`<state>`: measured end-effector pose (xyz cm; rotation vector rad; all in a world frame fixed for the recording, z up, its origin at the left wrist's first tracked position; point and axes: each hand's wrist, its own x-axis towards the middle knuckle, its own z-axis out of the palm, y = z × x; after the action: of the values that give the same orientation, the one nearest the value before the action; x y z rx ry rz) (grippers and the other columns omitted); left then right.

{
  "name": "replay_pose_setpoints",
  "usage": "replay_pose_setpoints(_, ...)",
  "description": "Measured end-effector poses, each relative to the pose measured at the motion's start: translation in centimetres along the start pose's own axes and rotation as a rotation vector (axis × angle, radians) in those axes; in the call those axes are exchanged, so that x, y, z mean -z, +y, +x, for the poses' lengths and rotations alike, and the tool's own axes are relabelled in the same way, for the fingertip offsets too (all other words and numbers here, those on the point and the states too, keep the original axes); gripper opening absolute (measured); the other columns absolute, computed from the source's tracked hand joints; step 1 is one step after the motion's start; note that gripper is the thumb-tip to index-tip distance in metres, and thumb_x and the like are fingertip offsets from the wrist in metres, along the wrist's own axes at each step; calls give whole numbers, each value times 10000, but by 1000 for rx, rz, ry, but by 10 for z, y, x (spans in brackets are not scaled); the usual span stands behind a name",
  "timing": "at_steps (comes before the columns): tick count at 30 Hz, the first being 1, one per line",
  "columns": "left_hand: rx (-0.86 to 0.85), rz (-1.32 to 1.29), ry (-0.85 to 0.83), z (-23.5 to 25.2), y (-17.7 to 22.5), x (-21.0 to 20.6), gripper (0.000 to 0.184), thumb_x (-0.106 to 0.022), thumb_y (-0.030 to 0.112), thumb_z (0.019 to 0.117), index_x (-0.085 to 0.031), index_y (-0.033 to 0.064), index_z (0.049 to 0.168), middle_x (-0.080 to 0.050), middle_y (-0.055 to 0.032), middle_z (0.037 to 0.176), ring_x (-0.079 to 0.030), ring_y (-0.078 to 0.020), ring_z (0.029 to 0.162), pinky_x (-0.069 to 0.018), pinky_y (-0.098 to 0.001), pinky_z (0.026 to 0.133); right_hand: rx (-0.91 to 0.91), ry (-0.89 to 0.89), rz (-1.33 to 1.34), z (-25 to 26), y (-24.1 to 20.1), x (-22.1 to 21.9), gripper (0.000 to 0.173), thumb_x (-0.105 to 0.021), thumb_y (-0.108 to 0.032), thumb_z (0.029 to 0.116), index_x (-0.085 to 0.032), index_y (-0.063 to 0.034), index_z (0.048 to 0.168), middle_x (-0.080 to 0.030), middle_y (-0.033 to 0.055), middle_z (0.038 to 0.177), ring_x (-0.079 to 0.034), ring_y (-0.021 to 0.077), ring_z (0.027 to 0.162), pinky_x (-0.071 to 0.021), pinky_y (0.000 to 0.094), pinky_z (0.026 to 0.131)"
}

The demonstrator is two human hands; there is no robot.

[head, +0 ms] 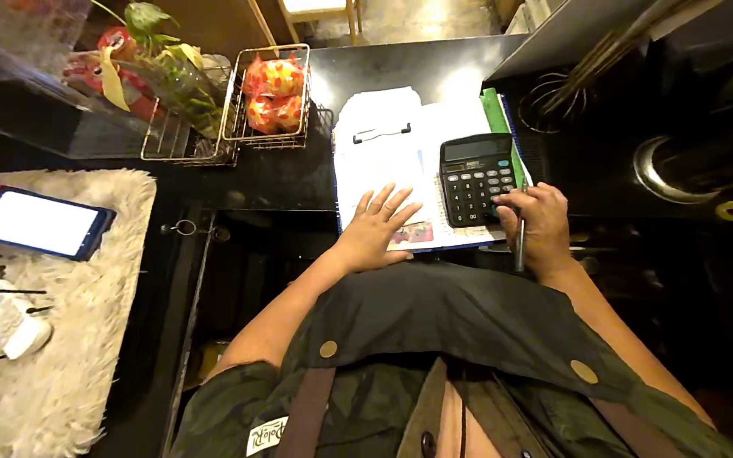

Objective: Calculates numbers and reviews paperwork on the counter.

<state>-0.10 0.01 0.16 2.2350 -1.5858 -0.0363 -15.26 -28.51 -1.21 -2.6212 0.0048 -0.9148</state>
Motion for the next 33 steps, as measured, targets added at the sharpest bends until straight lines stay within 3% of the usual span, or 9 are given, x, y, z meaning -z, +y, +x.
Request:
replay_pose_setpoints(18,-1,0,12,-2,0,-2,846,-778,548,805,-498,190,1519,-358,-129,1639,-275,-385,1527,-194,-643,1204,20,23,1,1,0,1,288,-528,-235,1074,-682,7,1103,-735,195,1029,-669,369,1048,-386,521,1114)
replay_pose_setpoints(28,7,-10,13,-2,0,-1,866,-798,555,789,-499,188,1514,-377,-143,1626,-283,-401,1522,-206,-659,1196,-24,-29,14,-2,-3,3,313,-516,-225,1065,-696,23,1124,-720,206,1091,-651,401,1108,-400,572,1110)
replay_pose_setpoints(30,-2,-54,23,-3,-1,1,832,-749,581,823,-511,169,1505,-389,-147,1619,-288,-396,1522,-202,-659,1198,-40,-33,30,-1,-3,4,333,-506,-235,1067,-695,33,1125,-711,223,1098,-639,422,1122,-393,584,1112)
replay_pose_setpoints(33,7,-261,173,-9,-5,6,780,-586,598,935,-522,39,1475,-435,-185,1577,-378,-347,1482,-261,-570,1216,-46,-35,38,1,-6,6,343,-492,-241,1067,-688,34,1126,-713,227,1103,-638,426,1123,-382,581,1117)
